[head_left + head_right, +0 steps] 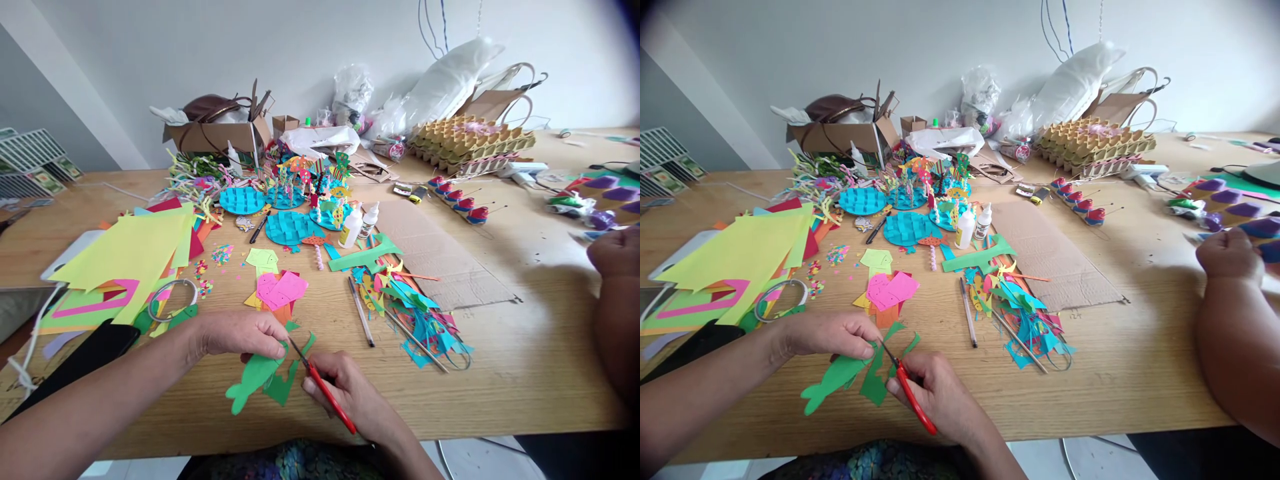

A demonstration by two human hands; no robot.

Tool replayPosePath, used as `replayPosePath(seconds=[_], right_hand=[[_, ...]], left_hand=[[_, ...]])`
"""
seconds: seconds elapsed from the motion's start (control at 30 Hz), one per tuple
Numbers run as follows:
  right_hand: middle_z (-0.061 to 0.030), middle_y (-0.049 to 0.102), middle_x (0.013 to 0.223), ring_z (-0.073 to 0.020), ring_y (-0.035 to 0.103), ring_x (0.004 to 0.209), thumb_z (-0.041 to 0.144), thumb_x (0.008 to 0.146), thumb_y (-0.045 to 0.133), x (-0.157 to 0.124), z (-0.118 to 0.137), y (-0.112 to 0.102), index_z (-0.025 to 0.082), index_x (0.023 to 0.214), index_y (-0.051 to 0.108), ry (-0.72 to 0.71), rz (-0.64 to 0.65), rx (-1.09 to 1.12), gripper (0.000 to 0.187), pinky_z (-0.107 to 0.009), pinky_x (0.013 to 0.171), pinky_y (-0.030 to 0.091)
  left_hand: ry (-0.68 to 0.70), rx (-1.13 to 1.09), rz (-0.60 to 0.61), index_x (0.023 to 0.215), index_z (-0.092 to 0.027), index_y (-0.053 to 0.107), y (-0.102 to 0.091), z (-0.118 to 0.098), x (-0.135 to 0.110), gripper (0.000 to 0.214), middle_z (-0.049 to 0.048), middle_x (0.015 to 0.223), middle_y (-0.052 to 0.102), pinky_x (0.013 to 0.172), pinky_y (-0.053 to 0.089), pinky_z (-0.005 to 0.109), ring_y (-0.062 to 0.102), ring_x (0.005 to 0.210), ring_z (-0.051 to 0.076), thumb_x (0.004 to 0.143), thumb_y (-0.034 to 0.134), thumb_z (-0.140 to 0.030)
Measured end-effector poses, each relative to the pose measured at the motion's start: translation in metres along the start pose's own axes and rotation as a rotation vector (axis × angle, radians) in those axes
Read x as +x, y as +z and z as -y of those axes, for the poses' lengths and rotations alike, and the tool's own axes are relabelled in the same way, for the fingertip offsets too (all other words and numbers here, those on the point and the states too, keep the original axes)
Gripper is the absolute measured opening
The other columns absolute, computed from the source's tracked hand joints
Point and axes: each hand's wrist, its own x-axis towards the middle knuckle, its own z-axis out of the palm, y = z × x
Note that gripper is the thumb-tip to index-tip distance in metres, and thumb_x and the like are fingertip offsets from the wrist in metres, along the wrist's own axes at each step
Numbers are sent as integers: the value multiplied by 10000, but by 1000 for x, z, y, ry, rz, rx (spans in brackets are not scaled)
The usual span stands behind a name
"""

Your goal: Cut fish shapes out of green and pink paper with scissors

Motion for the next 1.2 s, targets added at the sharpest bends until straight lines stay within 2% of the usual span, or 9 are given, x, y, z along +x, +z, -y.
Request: replayPosePath(seconds=[0.13, 0.2, 0.3, 0.43, 0.57, 0.7, 0.87, 1.07, 1.2], right_hand=[[59, 324, 538, -82, 322, 439, 590, 824, 407, 0, -5, 1, 194, 611, 365, 73, -88, 173, 451, -187, 387, 267], [50, 350, 548, -91, 361, 449, 563, 840, 393, 1, -4, -4, 192, 624, 384, 90, -120, 118, 430, -186, 391, 298], [45, 356, 534, -106, 381, 468, 509, 847, 409, 3, 1, -15, 200, 597, 365, 61, -171, -58, 399, -193, 404, 305], [46, 343, 513, -124, 386, 470, 481, 849, 383, 10, 4, -25, 212, 592, 353, 42, -237, -213, 373, -213, 418, 301], [44, 349, 513, -129, 386, 468, 455, 859, 355, 17, -8, -22, 217, 590, 339, 4, -346, -313, 359, -225, 434, 289], [42, 372, 507, -126, 384, 460, 435, 847, 396, 20, -17, -16, 216, 580, 333, -42, -419, -412, 351, -225, 442, 278], [39, 391, 493, -128, 409, 447, 413, 855, 384, 19, -18, -15, 212, 580, 355, -68, -423, -471, 342, -220, 439, 282], [38, 384, 486, -131, 413, 444, 418, 848, 371, 20, -17, -15, 216, 576, 348, -31, -443, -481, 340, -223, 441, 281], [34, 397, 495, -138, 417, 460, 428, 833, 381, 21, -16, -15, 218, 578, 348, 13, -493, -472, 333, -229, 452, 285]], left_hand=[[75, 28, -107, 594, -170, 477, 10, 12, -10, 198, -57, 541, 398, 474, 292, 196, 374, 512, 92, 753, 487, -288], [56, 49, -185, 611, -164, 511, 16, 21, -18, 125, -61, 564, 417, 499, 296, 186, 372, 538, 87, 715, 521, -231], [-57, 84, -402, 634, -167, 531, 17, 36, -34, 41, -64, 580, 445, 511, 313, 175, 399, 562, 89, 660, 548, -193], [-143, 163, -650, 672, -177, 497, -2, 59, -65, 92, -66, 576, 422, 505, 320, 182, 416, 553, 100, 701, 503, -264], [-237, 302, -815, 698, -178, 512, -27, 75, -99, 147, -55, 612, 448, 530, 335, 195, 451, 583, 119, 725, 476, -318], [-315, 443, -839, 731, -179, 573, -38, 88, -111, 143, -40, 642, 500, 523, 339, 197, 478, 603, 133, 724, 466, -274], [-364, 606, -844, 742, -199, 600, -38, 99, -99, 135, -26, 687, 578, 614, 385, 226, 550, 680, 165, 687, 479, -173], [-395, 744, -902, 963, -224, 599, -33, 103, -100, 290, 54, 1023, 638, 865, 391, 338, 558, 1006, 246, 718, 467, -142], [-305, 879, -978, 1048, -212, 582, -29, 101, -99, 332, 85, 1182, 577, 950, 369, 364, 487, 1141, 258, 740, 470, -159]])
